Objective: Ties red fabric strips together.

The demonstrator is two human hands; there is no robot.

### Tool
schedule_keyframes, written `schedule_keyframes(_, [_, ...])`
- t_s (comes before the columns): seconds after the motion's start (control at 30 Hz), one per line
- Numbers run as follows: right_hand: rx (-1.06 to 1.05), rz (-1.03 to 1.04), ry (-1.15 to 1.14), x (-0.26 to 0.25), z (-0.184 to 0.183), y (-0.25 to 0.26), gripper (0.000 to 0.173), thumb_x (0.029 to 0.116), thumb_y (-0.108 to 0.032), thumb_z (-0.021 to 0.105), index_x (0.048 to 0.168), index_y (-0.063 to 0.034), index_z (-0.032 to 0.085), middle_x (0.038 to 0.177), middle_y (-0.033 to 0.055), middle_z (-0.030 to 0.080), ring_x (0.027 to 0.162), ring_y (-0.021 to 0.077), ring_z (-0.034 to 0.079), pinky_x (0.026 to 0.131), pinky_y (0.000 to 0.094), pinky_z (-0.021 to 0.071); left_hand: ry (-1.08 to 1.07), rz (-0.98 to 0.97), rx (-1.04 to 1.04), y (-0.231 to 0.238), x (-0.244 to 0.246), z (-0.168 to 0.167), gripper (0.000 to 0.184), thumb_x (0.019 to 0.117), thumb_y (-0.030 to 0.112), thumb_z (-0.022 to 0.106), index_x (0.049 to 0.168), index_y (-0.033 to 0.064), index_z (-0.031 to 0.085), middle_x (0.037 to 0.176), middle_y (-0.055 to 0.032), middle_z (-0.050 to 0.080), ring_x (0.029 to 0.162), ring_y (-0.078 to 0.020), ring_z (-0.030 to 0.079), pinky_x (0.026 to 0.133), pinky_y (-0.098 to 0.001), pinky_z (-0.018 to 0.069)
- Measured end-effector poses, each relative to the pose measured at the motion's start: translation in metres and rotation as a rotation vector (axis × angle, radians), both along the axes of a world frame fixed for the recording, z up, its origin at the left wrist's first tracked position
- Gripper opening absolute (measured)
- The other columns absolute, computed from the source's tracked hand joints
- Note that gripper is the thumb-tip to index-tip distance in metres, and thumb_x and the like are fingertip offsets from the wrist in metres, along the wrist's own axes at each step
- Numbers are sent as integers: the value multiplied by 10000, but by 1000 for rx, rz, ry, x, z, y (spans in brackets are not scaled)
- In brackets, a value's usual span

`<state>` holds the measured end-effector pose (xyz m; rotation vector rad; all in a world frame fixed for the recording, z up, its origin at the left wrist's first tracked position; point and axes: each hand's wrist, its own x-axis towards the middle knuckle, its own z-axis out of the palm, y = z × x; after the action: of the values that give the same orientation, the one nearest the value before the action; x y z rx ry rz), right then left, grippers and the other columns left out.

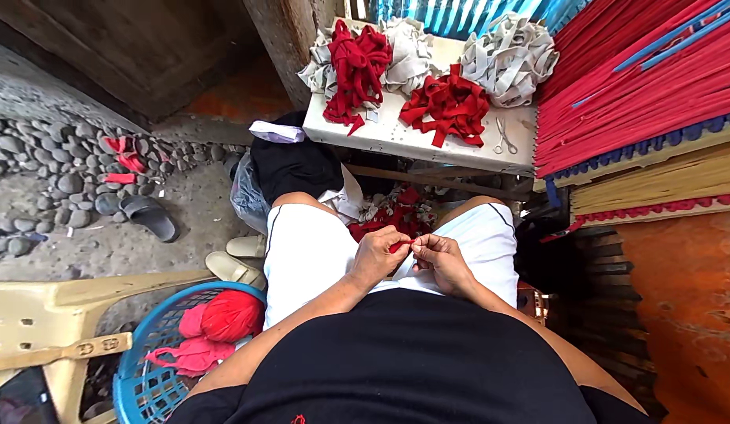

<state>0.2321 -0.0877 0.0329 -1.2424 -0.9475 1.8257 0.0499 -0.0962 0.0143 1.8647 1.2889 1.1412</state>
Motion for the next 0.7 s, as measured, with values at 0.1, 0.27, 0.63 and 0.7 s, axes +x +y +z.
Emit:
schedule_keyframes(0.1, [22, -3, 16, -1, 2, 0, 132, 933, 117, 603, 1003, 9, 572, 726, 75, 637, 587, 158, 630, 614, 343, 595, 36, -22, 11, -1, 0, 0, 107, 913, 126, 711, 935, 54, 786, 801, -38, 686, 730, -110, 653, 684, -296, 561])
schedule_keyframes(0.27, [268, 125, -187, 8, 3, 5, 325, 958, 19, 610, 1278, -18, 561, 751, 61, 600, 553, 131, 574, 533, 287, 536, 17, 38, 34, 0, -4, 1, 102, 912, 130, 722, 935, 58, 791, 773, -29, 669, 700, -96, 629, 663, -264, 541])
schedule_keyframes(0.63, [522, 217, -437, 15, 7, 20, 177, 969, -124, 633, 1090, -61, 746, 1080, 70, 650, 906, 127, 628, 747, 282, 541, 27, 5, 103, -1, -3, 1, 109, 908, 109, 709, 936, 44, 792, 773, -45, 675, 697, -107, 635, 649, -270, 542])
schedule_keyframes(0.7, [528, 199, -408, 11, 7, 20, 120, 959, -130, 681, 1024, -68, 759, 1035, 55, 665, 881, 124, 637, 737, 277, 552, 47, -17, 125, -1, -2, 0, 112, 902, 102, 701, 926, 36, 789, 771, -51, 667, 690, -117, 629, 637, -276, 536])
